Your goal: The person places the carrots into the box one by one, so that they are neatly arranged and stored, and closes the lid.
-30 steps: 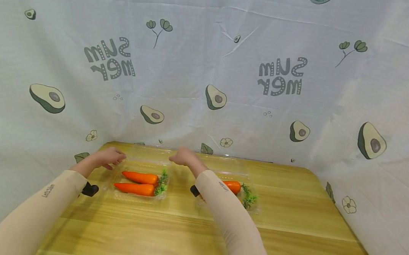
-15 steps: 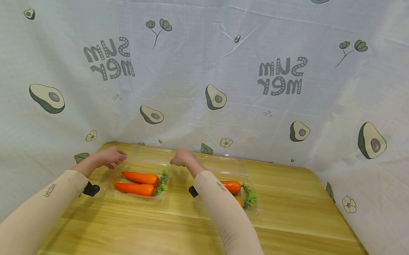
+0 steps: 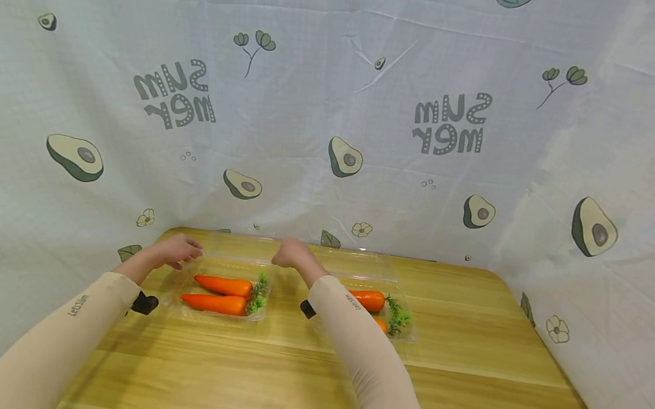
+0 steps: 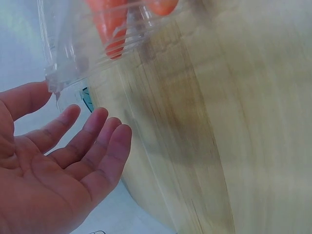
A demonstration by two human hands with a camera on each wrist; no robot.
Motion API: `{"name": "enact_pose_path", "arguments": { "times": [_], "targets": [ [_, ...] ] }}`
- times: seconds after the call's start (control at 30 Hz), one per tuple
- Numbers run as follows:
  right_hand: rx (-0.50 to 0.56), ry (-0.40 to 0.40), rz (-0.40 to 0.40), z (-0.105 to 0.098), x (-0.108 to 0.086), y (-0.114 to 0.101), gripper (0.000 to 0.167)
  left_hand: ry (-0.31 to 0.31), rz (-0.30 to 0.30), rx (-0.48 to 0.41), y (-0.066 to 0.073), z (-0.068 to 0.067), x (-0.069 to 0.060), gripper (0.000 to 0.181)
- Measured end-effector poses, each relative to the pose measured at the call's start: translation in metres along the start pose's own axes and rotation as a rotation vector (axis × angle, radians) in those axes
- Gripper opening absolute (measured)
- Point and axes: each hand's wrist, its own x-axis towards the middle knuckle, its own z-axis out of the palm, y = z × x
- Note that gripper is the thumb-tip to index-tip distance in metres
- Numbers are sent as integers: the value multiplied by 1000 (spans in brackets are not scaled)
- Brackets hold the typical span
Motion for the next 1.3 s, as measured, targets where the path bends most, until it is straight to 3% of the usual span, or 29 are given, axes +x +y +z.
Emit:
{"name": "enact_pose_path", "arguments": {
  "times": [0.67,0.87,1.0,1.1,1.3],
  "targets": [
    [61,45,27,3,-4,0,53,14,15,-6,-2,-2,-8,52],
    [83,87,28,3,-4,1,56,25,14,-25,1,-4,-10,54],
    [97,118,17,3,-7,2,55,25,44,-40,-3,-7,-8,55],
    [107,145,3,2,-11,2,54,41,64,-44,-4,-7,-8,56],
    [136,179,-11,1,-14,3,52,126,44,-29,0,-3,-11,49]
  ]
}}
